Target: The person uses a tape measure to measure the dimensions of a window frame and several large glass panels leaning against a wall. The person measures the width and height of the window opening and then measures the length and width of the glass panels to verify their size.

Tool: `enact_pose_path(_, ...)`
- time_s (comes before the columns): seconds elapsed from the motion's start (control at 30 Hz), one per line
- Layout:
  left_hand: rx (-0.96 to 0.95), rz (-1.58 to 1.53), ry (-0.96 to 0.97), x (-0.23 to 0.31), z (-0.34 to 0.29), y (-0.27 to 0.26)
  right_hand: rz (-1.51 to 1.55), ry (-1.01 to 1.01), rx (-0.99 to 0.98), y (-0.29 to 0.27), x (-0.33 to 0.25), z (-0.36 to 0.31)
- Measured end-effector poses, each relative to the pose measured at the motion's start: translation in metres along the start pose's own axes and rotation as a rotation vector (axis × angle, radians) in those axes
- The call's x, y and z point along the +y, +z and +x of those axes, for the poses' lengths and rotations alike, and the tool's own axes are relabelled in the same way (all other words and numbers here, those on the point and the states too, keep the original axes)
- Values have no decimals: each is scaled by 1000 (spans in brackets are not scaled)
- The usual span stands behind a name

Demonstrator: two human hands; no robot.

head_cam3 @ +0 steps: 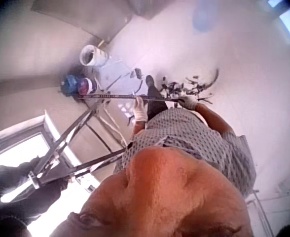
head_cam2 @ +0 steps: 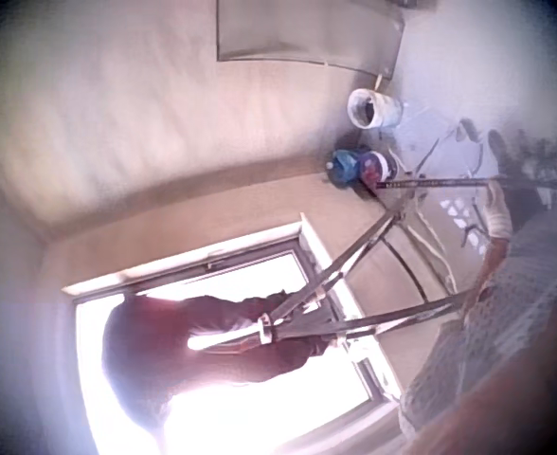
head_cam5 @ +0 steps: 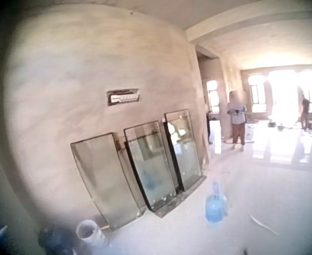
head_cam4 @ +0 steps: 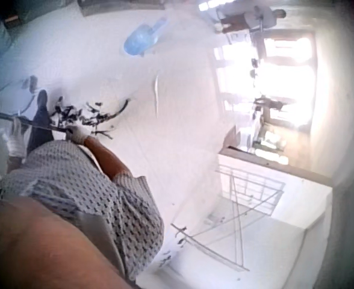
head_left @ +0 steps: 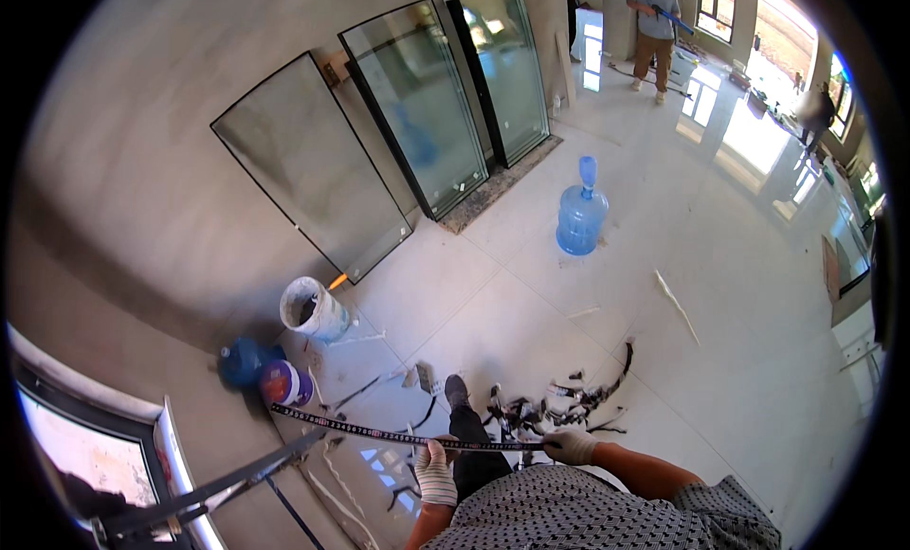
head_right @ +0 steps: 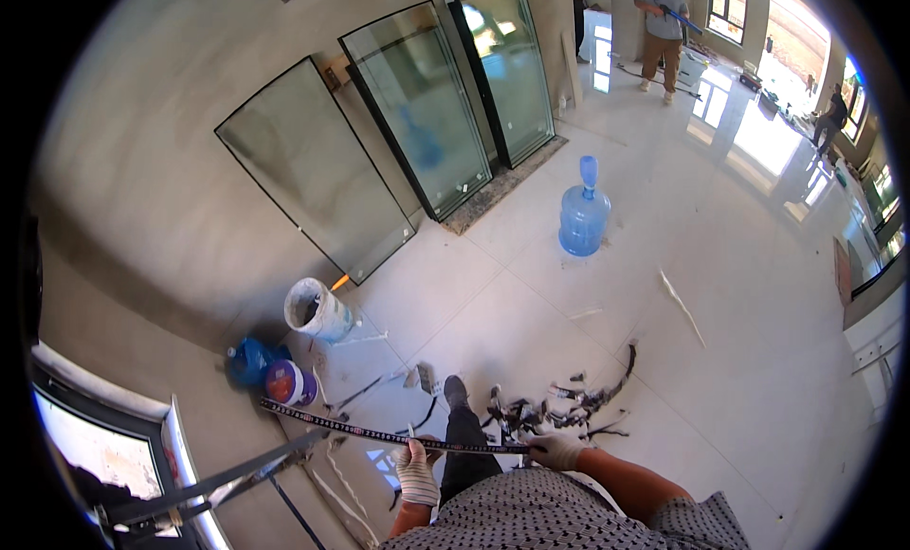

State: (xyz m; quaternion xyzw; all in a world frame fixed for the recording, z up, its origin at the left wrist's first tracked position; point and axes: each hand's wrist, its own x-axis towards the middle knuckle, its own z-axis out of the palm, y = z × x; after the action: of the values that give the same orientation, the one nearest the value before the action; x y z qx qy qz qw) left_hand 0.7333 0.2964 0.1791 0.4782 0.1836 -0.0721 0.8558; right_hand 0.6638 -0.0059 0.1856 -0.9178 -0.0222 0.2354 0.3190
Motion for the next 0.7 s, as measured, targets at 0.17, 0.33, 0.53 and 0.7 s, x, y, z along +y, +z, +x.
enact_pose_path(0.17,-6,-36,-109,1,124,25,77,245,1,-26,39,65)
enact_pose_path(0.33,-1,18,-193,15,277,38,-16,258,133,-74,2,168)
enact_pose_path(0.53,-102,32,-150,136,410,81,-56,94,394,-162,-34,322)
enact_pose_path(0.7,-113,-8,-72,189,476,125,-151,119,435,-230,-61,401)
